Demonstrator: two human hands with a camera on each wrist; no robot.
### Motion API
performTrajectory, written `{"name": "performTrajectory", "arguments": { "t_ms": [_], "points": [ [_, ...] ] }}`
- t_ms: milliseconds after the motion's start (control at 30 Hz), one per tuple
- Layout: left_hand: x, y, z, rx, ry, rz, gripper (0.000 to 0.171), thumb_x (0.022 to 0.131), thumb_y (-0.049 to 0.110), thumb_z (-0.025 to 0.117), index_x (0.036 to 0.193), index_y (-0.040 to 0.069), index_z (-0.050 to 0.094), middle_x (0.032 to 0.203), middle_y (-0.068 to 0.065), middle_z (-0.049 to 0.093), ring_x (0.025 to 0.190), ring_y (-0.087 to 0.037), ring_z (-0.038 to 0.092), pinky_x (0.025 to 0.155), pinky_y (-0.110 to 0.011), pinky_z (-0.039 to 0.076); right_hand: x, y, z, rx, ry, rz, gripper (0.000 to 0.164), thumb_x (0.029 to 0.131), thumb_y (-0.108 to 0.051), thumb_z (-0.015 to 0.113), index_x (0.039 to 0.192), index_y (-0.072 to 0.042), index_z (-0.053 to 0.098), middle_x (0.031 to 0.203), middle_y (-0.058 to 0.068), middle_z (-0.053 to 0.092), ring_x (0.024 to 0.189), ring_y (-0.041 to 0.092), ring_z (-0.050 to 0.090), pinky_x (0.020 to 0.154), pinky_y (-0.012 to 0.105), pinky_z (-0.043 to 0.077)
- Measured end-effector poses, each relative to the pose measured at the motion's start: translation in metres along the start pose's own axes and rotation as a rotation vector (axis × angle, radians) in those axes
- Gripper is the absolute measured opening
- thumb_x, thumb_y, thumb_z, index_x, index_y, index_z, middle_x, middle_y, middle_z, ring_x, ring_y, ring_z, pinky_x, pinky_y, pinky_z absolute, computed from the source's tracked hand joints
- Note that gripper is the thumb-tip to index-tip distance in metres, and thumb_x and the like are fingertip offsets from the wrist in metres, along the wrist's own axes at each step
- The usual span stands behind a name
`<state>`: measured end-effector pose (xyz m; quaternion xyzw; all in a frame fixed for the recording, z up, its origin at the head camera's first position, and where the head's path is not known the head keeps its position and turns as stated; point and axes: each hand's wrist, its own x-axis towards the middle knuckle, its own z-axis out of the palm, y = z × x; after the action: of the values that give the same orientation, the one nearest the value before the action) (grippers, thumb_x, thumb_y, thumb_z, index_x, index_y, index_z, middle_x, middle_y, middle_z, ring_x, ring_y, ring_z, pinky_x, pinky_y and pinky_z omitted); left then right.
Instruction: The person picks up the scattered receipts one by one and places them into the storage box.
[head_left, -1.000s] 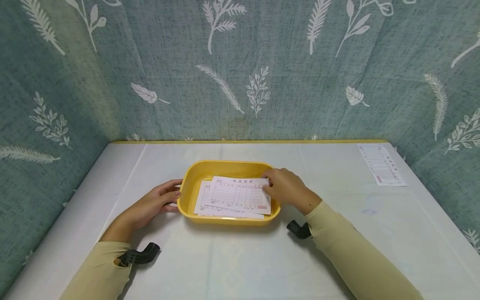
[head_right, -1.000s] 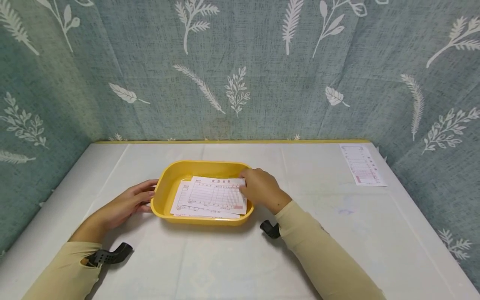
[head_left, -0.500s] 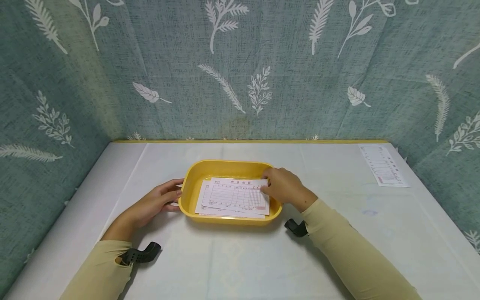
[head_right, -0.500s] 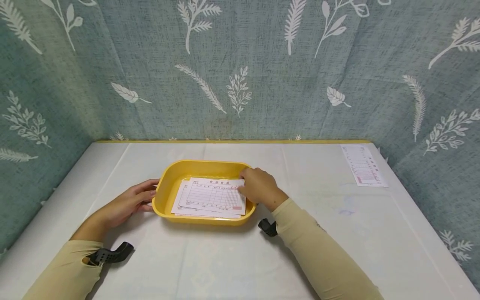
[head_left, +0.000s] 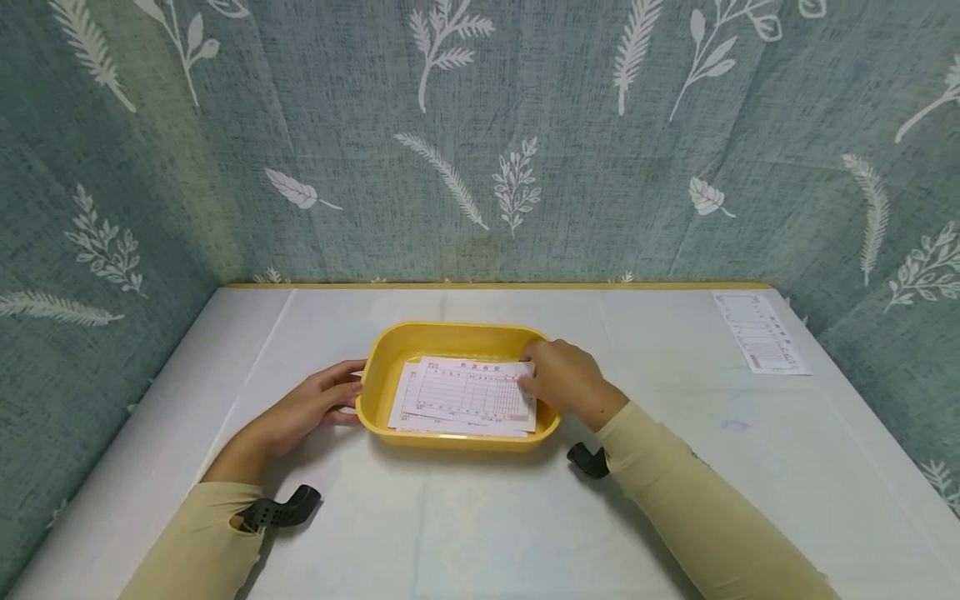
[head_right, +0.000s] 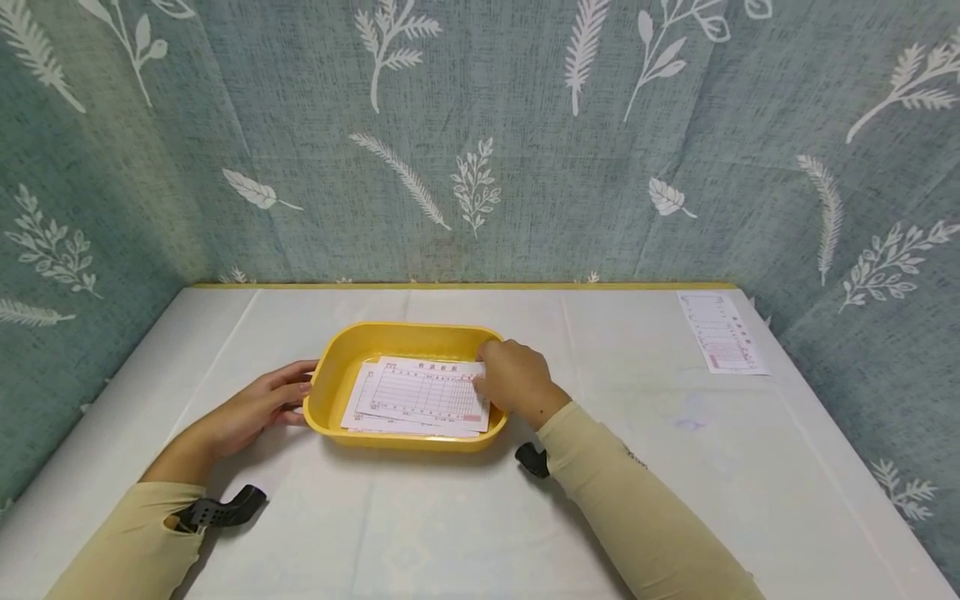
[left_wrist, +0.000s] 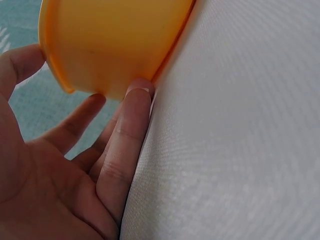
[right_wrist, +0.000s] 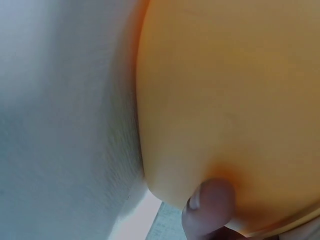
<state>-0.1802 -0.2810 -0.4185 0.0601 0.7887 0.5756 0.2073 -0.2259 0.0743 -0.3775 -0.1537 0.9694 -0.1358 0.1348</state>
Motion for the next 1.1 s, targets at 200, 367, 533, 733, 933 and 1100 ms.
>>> {"name": "performTrajectory", "arguments": {
  "t_ms": [200, 367, 533, 733, 933, 1100],
  "points": [
    [0.001, 0.000, 0.001, -0.007, 0.009, -0.011, 0.060, 0.105, 0.029, 0.050, 0.155, 0.004, 0.029, 0.145, -0.029, 0.045, 0.102, -0.008, 0.064, 0.085, -0.024, 0.059, -0.002, 0.000, 0.001, 0.004, 0.025, 0.001, 0.042, 0.093, -0.030, 0.072, 0.129, -0.011, 0.065, 0.102, 0.005, 0.072, 0.070, 0.016, 0.058, 0.059, 0.027, 0.046],
    [0.000, 0.000, 0.001, -0.008, 0.000, -0.012, 0.060, 0.105, 0.027, 0.049, 0.156, 0.002, 0.027, 0.144, -0.031, 0.044, 0.100, -0.008, 0.065, 0.085, -0.024, 0.059, -0.004, 0.001, 0.002, 0.053, 0.012, -0.022, 0.040, 0.093, -0.030, 0.071, 0.129, -0.012, 0.064, 0.083, 0.000, 0.066, 0.063, 0.015, 0.056, 0.053, 0.026, 0.043],
    [-0.001, 0.000, 0.000, -0.010, -0.002, 0.002, 0.060, 0.105, 0.028, 0.049, 0.156, 0.003, 0.028, 0.145, -0.031, 0.043, 0.103, -0.009, 0.064, 0.086, -0.024, 0.059, -0.004, 0.001, 0.003, 0.085, 0.024, -0.024, 0.038, 0.093, -0.027, 0.071, 0.127, -0.012, 0.064, 0.076, -0.003, 0.064, 0.060, 0.013, 0.057, 0.051, 0.025, 0.043],
    [-0.003, -0.001, 0.000, -0.005, -0.002, -0.006, 0.060, 0.105, 0.027, 0.049, 0.156, 0.002, 0.027, 0.145, -0.031, 0.043, 0.103, -0.008, 0.064, 0.086, -0.024, 0.059, -0.005, 0.000, 0.003, 0.142, 0.006, -0.014, 0.036, 0.094, -0.025, 0.068, 0.127, -0.013, 0.063, 0.073, -0.001, 0.064, 0.056, 0.014, 0.057, 0.048, 0.024, 0.042],
    [-0.002, 0.002, -0.001, -0.003, -0.001, 0.007, 0.060, 0.105, 0.028, 0.050, 0.155, 0.002, 0.028, 0.144, -0.032, 0.043, 0.101, -0.008, 0.064, 0.085, -0.023, 0.059, -0.006, 0.002, 0.002, 0.137, 0.063, -0.033, 0.031, 0.096, -0.025, 0.066, 0.124, -0.013, 0.065, 0.080, -0.001, 0.066, 0.059, 0.014, 0.057, 0.049, 0.025, 0.044],
    [-0.002, 0.001, 0.000, -0.016, -0.012, 0.011, 0.060, 0.105, 0.026, 0.049, 0.155, 0.001, 0.028, 0.142, -0.032, 0.044, 0.099, -0.007, 0.065, 0.084, -0.023, 0.059, -0.011, 0.006, -0.001, 0.101, 0.149, -0.096, 0.033, 0.096, -0.028, 0.067, 0.125, -0.013, 0.066, 0.092, 0.002, 0.073, 0.065, 0.012, 0.060, 0.055, 0.025, 0.047]
  ]
}}
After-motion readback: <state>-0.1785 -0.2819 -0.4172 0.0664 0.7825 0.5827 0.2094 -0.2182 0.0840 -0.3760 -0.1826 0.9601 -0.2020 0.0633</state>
